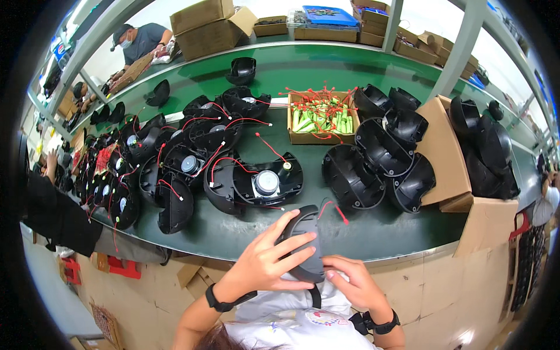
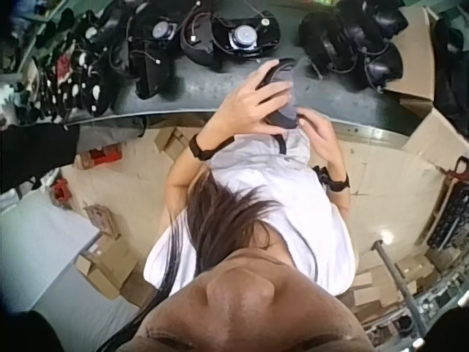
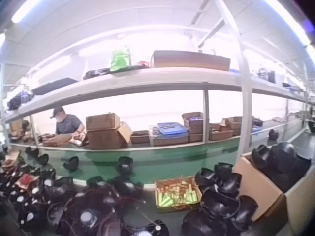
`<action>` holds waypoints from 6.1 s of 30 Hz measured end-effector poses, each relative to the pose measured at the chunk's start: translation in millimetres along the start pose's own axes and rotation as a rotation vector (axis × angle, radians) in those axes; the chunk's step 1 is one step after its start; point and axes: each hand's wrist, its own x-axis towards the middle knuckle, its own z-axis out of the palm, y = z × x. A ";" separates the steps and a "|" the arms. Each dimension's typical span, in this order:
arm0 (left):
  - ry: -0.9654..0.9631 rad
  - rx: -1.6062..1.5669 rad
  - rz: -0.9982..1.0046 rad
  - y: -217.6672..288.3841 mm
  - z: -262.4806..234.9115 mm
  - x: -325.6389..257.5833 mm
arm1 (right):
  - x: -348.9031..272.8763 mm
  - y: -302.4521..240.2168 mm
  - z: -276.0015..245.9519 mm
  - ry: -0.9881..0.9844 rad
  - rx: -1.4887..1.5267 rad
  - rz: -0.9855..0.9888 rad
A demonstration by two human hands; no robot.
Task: Assembling plastic housing components and routing wires for electronic devices.
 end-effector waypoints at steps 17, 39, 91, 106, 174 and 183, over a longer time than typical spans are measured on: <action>0.064 -0.093 -0.082 -22.1 -18.7 -23.7 | 55.6 -87.7 13.7 0.070 -1.142 -0.644; 0.272 -0.216 -0.168 -9.4 6.1 -22.5 | 82.2 -44.6 -6.6 0.355 -0.775 -0.511; 0.266 -0.323 -0.441 -1.8 -7.5 -27.8 | 112.9 12.4 29.2 -0.179 0.622 -0.323; 0.528 -0.086 -0.420 1.3 -37.8 -82.2 | 333.4 -171.7 -43.3 -0.039 -0.252 -0.414; 0.257 -0.134 -0.387 -20.1 -22.8 -29.1 | 119.1 -3.6 30.5 -0.057 0.576 -0.176; 0.252 -0.172 -0.420 -19.8 -17.3 -28.6 | 115.6 -0.5 31.6 -0.126 0.519 -0.162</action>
